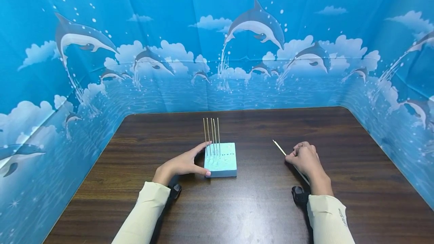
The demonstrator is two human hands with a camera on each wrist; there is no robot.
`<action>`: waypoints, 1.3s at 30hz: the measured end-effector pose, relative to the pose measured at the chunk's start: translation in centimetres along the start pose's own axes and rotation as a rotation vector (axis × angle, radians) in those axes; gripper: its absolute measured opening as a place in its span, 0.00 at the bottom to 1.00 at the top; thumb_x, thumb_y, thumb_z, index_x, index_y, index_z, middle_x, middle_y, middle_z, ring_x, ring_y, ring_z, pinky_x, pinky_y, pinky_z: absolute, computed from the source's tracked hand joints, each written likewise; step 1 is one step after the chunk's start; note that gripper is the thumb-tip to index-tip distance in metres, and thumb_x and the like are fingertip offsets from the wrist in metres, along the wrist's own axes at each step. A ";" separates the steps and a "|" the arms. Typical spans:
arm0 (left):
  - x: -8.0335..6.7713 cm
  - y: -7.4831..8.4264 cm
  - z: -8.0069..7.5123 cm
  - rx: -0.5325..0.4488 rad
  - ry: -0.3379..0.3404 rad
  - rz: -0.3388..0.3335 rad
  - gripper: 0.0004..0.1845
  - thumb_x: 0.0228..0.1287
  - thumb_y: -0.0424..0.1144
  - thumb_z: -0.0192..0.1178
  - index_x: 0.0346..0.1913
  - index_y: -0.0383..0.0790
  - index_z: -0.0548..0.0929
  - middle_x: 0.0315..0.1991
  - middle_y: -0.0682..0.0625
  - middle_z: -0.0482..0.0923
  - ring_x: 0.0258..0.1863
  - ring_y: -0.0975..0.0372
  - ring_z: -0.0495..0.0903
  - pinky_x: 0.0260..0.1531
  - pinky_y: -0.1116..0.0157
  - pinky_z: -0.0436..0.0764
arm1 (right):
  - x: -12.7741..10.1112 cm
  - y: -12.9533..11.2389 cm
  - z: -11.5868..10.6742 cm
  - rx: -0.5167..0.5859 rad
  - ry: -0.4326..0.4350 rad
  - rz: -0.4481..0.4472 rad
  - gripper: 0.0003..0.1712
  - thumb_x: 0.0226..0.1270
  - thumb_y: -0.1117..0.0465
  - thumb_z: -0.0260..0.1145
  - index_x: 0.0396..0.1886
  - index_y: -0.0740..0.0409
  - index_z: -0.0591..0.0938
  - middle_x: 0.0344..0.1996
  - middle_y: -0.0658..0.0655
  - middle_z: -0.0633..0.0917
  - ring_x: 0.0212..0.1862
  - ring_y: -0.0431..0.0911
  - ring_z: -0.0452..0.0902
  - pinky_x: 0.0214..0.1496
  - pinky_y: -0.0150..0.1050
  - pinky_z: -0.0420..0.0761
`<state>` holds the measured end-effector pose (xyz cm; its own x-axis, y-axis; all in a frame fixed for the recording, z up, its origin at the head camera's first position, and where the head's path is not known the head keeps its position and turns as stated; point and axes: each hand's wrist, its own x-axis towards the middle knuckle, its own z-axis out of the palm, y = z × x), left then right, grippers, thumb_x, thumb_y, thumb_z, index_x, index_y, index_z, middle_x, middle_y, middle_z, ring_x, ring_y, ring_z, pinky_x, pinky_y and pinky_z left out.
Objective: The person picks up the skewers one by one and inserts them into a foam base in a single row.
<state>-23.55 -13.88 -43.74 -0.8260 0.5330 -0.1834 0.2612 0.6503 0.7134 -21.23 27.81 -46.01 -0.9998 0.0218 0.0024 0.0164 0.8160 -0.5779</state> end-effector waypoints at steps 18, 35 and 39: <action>-0.1 0.0 0.2 -0.015 -0.015 0.015 0.60 0.47 0.60 0.75 0.80 0.57 0.49 0.80 0.56 0.48 0.78 0.56 0.50 0.72 0.46 0.57 | -0.3 -1.0 -0.9 -0.054 0.087 -0.040 0.12 0.61 0.62 0.64 0.21 0.62 0.80 0.33 0.64 0.78 0.39 0.59 0.69 0.40 0.53 0.70; 0.0 0.1 -0.2 -0.030 -0.009 -0.008 0.60 0.45 0.59 0.76 0.79 0.61 0.51 0.79 0.57 0.49 0.77 0.58 0.50 0.73 0.47 0.56 | 0.5 -12.4 -2.1 0.384 0.251 -0.362 0.03 0.64 0.71 0.61 0.31 0.63 0.78 0.23 0.58 0.85 0.24 0.41 0.84 0.26 0.30 0.81; 0.1 0.1 -0.2 -0.028 -0.011 -0.005 0.60 0.45 0.59 0.76 0.79 0.60 0.51 0.79 0.57 0.49 0.77 0.58 0.50 0.73 0.47 0.57 | 0.5 -15.0 -1.4 0.488 0.198 -0.434 0.04 0.65 0.73 0.60 0.31 0.64 0.78 0.26 0.60 0.86 0.26 0.42 0.86 0.30 0.34 0.85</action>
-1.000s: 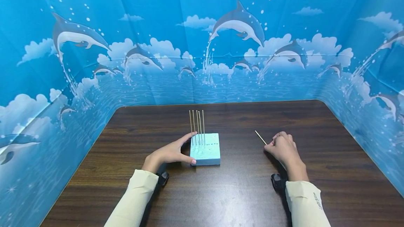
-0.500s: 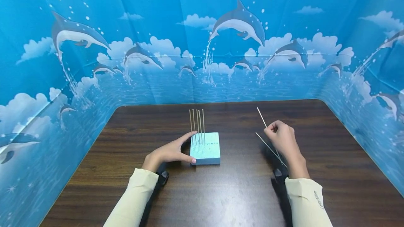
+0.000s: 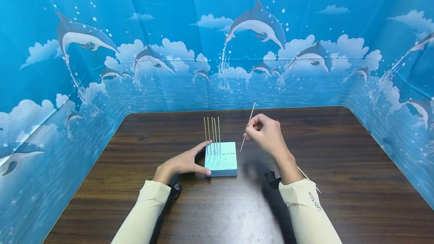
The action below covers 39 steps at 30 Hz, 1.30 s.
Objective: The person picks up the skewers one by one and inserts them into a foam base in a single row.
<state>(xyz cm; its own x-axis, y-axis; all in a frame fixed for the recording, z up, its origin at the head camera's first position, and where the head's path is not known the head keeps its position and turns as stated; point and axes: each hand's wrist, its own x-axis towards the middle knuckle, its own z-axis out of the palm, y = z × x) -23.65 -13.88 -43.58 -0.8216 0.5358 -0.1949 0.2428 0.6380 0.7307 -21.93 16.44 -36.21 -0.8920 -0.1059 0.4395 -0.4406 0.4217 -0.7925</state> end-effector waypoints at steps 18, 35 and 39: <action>0.1 -0.1 0.1 0.008 -0.005 0.000 0.59 0.47 0.58 0.76 0.79 0.59 0.50 0.79 0.57 0.49 0.77 0.59 0.50 0.73 0.49 0.56 | 1.0 -1.7 4.6 0.035 -0.138 -0.009 0.03 0.68 0.69 0.60 0.33 0.61 0.78 0.25 0.54 0.85 0.29 0.41 0.86 0.31 0.36 0.84; 0.0 0.2 0.0 -0.007 -0.011 0.005 0.59 0.48 0.57 0.76 0.79 0.59 0.50 0.79 0.58 0.48 0.77 0.59 0.50 0.73 0.49 0.55 | 0.6 -0.6 5.8 -0.006 -0.168 -0.017 0.03 0.60 0.71 0.62 0.30 0.61 0.78 0.21 0.51 0.85 0.25 0.41 0.84 0.25 0.31 0.77; 0.0 0.3 0.0 -0.006 -0.011 -0.005 0.59 0.48 0.58 0.76 0.79 0.59 0.50 0.79 0.57 0.48 0.77 0.59 0.50 0.73 0.49 0.56 | 0.0 -0.1 6.2 0.005 -0.183 -0.005 0.03 0.61 0.71 0.62 0.30 0.61 0.78 0.22 0.51 0.84 0.26 0.40 0.84 0.27 0.32 0.80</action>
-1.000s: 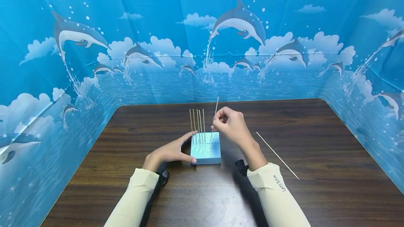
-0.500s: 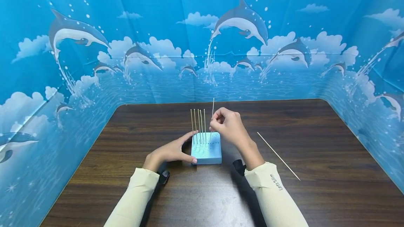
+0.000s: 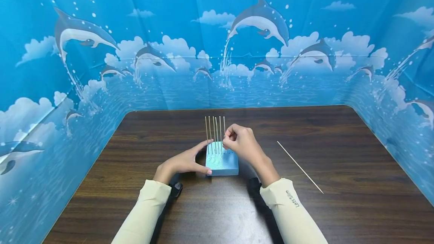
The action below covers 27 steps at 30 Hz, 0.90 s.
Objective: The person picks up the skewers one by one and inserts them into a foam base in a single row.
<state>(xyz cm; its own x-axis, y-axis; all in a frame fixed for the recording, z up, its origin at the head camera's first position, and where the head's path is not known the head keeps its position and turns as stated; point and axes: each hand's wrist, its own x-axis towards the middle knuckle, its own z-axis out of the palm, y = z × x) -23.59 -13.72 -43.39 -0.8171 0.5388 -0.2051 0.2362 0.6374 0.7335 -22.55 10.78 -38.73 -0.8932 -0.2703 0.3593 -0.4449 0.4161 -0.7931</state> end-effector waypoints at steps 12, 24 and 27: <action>0.0 0.0 0.3 0.020 0.013 -0.018 0.60 0.46 0.61 0.75 0.79 0.58 0.50 0.79 0.57 0.49 0.77 0.59 0.51 0.73 0.48 0.57 | -0.5 0.2 0.0 0.008 0.005 0.020 0.03 0.66 0.67 0.62 0.34 0.64 0.78 0.25 0.53 0.85 0.27 0.40 0.84 0.30 0.32 0.80; -0.1 -0.4 0.2 0.032 0.028 0.004 0.60 0.44 0.61 0.76 0.79 0.60 0.51 0.79 0.57 0.49 0.77 0.58 0.50 0.73 0.47 0.56 | -1.8 4.2 -2.8 0.004 0.052 0.222 0.14 0.74 0.61 0.60 0.52 0.66 0.76 0.43 0.64 0.84 0.43 0.56 0.84 0.42 0.39 0.84; 0.0 -0.4 0.3 0.036 0.025 0.006 0.60 0.45 0.62 0.76 0.79 0.61 0.51 0.79 0.57 0.48 0.78 0.58 0.50 0.73 0.47 0.56 | -2.7 5.6 -4.3 -0.028 0.075 0.254 0.16 0.76 0.59 0.57 0.54 0.67 0.76 0.45 0.65 0.84 0.46 0.59 0.84 0.44 0.41 0.84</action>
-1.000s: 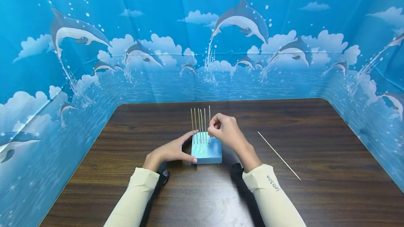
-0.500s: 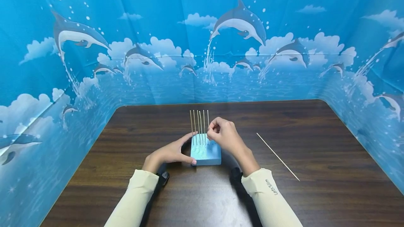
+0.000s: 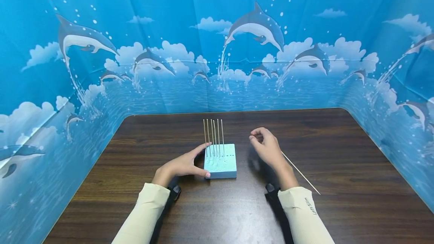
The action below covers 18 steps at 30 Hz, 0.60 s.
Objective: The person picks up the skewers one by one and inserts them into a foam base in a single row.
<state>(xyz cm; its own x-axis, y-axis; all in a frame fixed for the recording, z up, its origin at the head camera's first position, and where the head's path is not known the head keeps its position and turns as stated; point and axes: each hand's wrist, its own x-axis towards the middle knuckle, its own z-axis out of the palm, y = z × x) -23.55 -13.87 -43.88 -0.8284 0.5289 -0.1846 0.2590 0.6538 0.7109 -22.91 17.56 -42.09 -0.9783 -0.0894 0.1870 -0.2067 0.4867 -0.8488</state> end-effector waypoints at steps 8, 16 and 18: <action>-0.1 0.3 -0.1 -0.013 -0.005 0.000 0.60 0.45 0.60 0.76 0.79 0.60 0.50 0.80 0.56 0.48 0.78 0.57 0.49 0.72 0.46 0.56 | -1.9 3.7 -4.6 -0.112 0.100 0.097 0.21 0.80 0.55 0.52 0.57 0.68 0.75 0.50 0.69 0.82 0.48 0.61 0.83 0.43 0.41 0.84; -0.3 0.6 0.0 -0.028 -0.001 0.001 0.60 0.46 0.58 0.76 0.79 0.57 0.51 0.80 0.53 0.48 0.78 0.54 0.50 0.72 0.44 0.57 | -3.2 6.4 -7.0 -0.322 0.055 0.177 0.18 0.76 0.56 0.56 0.52 0.67 0.77 0.51 0.71 0.79 0.46 0.61 0.77 0.44 0.55 0.76; -0.3 0.6 0.0 -0.027 0.001 0.004 0.60 0.46 0.58 0.76 0.79 0.57 0.51 0.80 0.53 0.48 0.78 0.54 0.50 0.72 0.45 0.56 | -3.4 6.8 -7.1 -0.371 0.014 0.155 0.15 0.73 0.59 0.59 0.49 0.67 0.79 0.48 0.70 0.80 0.45 0.59 0.76 0.43 0.55 0.76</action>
<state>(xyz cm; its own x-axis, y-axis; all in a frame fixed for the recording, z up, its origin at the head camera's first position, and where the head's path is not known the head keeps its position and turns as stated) -23.17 -13.58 -43.41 -0.8278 0.5310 -0.1812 0.2485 0.6366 0.7300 -20.93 27.37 -44.99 -0.9966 0.0208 0.0798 -0.0344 0.7746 -0.6315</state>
